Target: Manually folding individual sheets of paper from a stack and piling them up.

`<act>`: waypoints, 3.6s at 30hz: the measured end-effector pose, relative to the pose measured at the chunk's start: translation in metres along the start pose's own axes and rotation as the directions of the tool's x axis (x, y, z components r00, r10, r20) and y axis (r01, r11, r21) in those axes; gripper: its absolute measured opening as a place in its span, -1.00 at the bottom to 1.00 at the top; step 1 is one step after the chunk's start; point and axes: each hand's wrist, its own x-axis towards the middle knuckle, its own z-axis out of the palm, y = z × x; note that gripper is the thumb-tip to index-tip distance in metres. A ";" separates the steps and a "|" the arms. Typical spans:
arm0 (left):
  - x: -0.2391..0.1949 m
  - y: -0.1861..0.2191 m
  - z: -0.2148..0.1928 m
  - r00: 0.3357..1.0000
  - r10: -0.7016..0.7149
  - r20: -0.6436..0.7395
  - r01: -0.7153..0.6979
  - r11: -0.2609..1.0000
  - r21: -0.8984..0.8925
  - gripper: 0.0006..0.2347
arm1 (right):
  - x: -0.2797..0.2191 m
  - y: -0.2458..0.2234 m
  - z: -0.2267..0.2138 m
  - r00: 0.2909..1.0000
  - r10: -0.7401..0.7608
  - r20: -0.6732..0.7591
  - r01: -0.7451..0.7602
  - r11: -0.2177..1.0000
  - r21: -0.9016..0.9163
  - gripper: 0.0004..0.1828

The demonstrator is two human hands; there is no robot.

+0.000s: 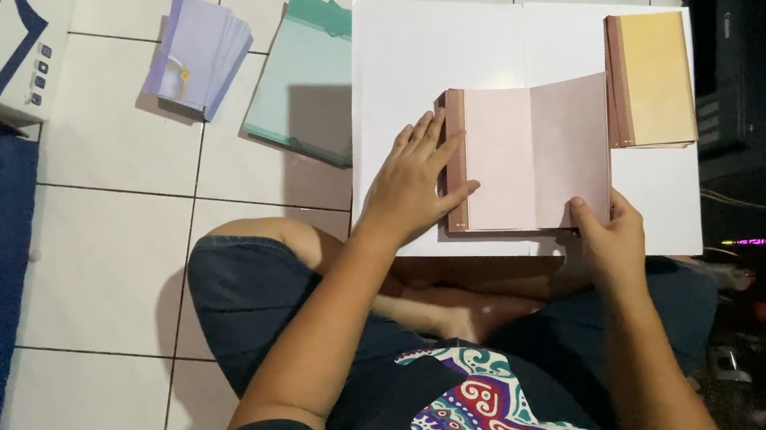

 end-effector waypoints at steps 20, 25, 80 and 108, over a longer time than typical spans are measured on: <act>-0.002 -0.001 -0.001 1.000 -0.009 -0.014 0.008 0.997 -0.078 -0.37 | 0.007 0.022 0.001 1.000 -0.016 0.014 0.017 0.999 -0.030 -0.52; -0.002 -0.004 0.004 1.000 0.001 -0.027 -0.003 0.997 -0.073 -0.35 | 0.003 0.011 0.001 1.000 0.004 0.016 -0.003 0.999 -0.048 -0.51; 0.001 -0.011 0.021 0.996 0.023 -0.083 -0.026 0.999 -0.036 -0.36 | 0.018 0.068 -0.023 0.990 -0.138 -0.039 0.121 0.948 -0.296 -0.64; 0.069 0.042 0.035 0.991 -0.108 0.083 0.086 0.968 0.237 -0.68 | 0.056 -0.017 0.035 0.865 -0.358 0.351 0.500 0.656 -0.565 -0.41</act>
